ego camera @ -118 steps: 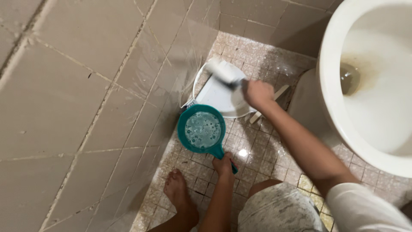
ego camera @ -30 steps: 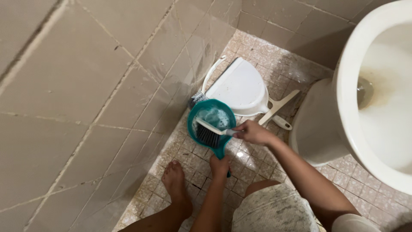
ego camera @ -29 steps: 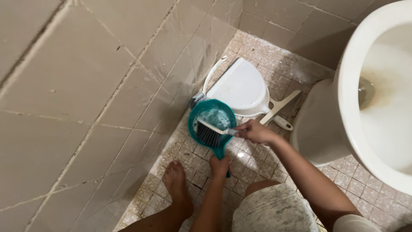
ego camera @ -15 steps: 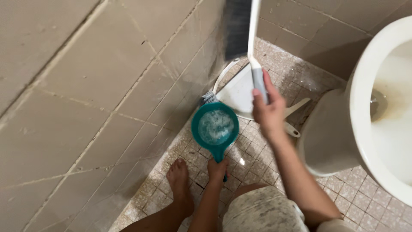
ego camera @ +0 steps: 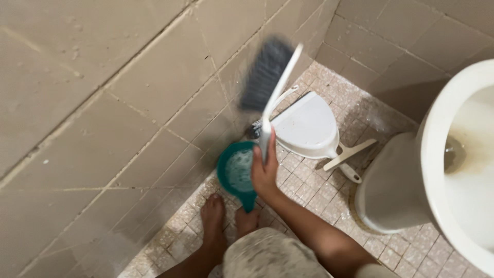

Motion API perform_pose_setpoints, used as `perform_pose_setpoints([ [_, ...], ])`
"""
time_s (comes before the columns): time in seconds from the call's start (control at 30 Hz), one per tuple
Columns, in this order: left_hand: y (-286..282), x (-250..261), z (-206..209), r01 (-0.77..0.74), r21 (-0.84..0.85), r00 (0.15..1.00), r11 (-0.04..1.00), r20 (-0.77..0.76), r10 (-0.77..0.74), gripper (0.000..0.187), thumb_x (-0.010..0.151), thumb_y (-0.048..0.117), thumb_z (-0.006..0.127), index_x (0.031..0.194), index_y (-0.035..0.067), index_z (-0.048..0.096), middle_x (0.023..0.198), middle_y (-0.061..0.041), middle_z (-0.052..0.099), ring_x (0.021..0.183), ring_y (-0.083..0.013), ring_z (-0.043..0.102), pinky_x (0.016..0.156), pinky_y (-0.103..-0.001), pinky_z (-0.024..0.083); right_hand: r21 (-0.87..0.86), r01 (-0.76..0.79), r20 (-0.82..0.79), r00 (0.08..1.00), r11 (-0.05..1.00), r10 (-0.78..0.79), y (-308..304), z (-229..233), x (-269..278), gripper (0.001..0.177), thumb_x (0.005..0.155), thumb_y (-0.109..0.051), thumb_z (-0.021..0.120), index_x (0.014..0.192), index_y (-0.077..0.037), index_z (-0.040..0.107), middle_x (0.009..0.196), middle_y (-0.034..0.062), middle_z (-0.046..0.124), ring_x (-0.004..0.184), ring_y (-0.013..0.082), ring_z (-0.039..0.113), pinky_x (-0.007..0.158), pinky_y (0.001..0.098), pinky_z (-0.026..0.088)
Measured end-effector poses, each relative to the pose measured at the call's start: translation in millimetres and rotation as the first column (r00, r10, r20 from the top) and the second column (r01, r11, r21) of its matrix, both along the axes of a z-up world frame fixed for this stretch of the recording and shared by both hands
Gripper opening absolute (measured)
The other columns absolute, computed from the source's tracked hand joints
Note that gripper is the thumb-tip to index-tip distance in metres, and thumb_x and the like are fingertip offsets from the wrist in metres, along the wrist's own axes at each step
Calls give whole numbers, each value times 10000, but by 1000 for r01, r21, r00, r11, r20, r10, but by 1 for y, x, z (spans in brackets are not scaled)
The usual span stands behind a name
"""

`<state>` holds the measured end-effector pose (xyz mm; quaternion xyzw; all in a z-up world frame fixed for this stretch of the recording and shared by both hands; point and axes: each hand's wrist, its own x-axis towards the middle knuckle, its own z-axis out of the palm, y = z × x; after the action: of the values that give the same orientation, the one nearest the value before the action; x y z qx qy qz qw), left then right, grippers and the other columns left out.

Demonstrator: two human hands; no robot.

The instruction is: The person scrubs the tiled bathroom wall and corners using a handheld brush dipped in a blue scoop containing soapy water.

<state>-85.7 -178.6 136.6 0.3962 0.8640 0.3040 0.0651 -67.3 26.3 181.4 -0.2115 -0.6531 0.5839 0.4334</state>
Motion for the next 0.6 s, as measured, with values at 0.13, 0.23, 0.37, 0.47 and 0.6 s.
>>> perform_pose_setpoints([
  [0.13, -13, 14, -27, -12, 236, 974, 972, -219, 65, 619, 777, 199, 733, 1263, -128, 529, 1261, -317, 557, 1183, -445, 508, 985, -511, 413, 265, 165, -101, 985, 950, -142, 8, 20, -54, 652, 1158, -160, 450, 1697, -71, 93, 1377, 342, 473, 1195, 357, 532, 983, 430, 493],
  [0.23, 8, 22, -74, -347, -45, 757, 937, 576, 308, 405, 754, 162, 770, 1010, -112, 616, 884, -258, 613, 760, -383, 593, 657, -486, 459, -11, -52, 92, 994, 999, 53, -14, -22, -36, 701, 1083, -212, 487, 1652, -32, 119, 966, 39, 616, 730, 50, 565, 585, 216, 477],
  [0.37, 3, 21, -138, -419, -157, 414, 894, 843, 342, 126, 759, 89, 742, 762, -24, 687, 513, -90, 607, 378, -213, 567, 374, -386, 415, 6, -74, 90, 993, 997, 74, -55, -64, -1, 669, 1100, -195, 479, 1661, -49, 146, 964, 49, 632, 692, 61, 548, 575, 224, 456],
  [0.47, 7, 29, -139, -428, -247, 298, 869, 869, 394, 165, 806, 112, 739, 759, -11, 640, 517, -123, 565, 368, -240, 528, 363, -413, 397, -222, 40, 212, 977, 974, 8, -39, -40, -29, 710, 1053, -220, 475, 1656, -95, 122, 852, 73, 619, 591, 74, 498, 501, 241, 417],
  [0.6, 11, 29, -121, -420, -217, 339, 881, 863, 374, 146, 811, 81, 713, 756, -26, 630, 552, -124, 591, 393, -242, 562, 386, -412, 444, 335, 396, -62, 915, 855, -399, 3, 6, -81, 611, 1195, -192, 452, 1718, -91, 153, 1197, 189, 592, 991, 196, 583, 790, 327, 500],
])
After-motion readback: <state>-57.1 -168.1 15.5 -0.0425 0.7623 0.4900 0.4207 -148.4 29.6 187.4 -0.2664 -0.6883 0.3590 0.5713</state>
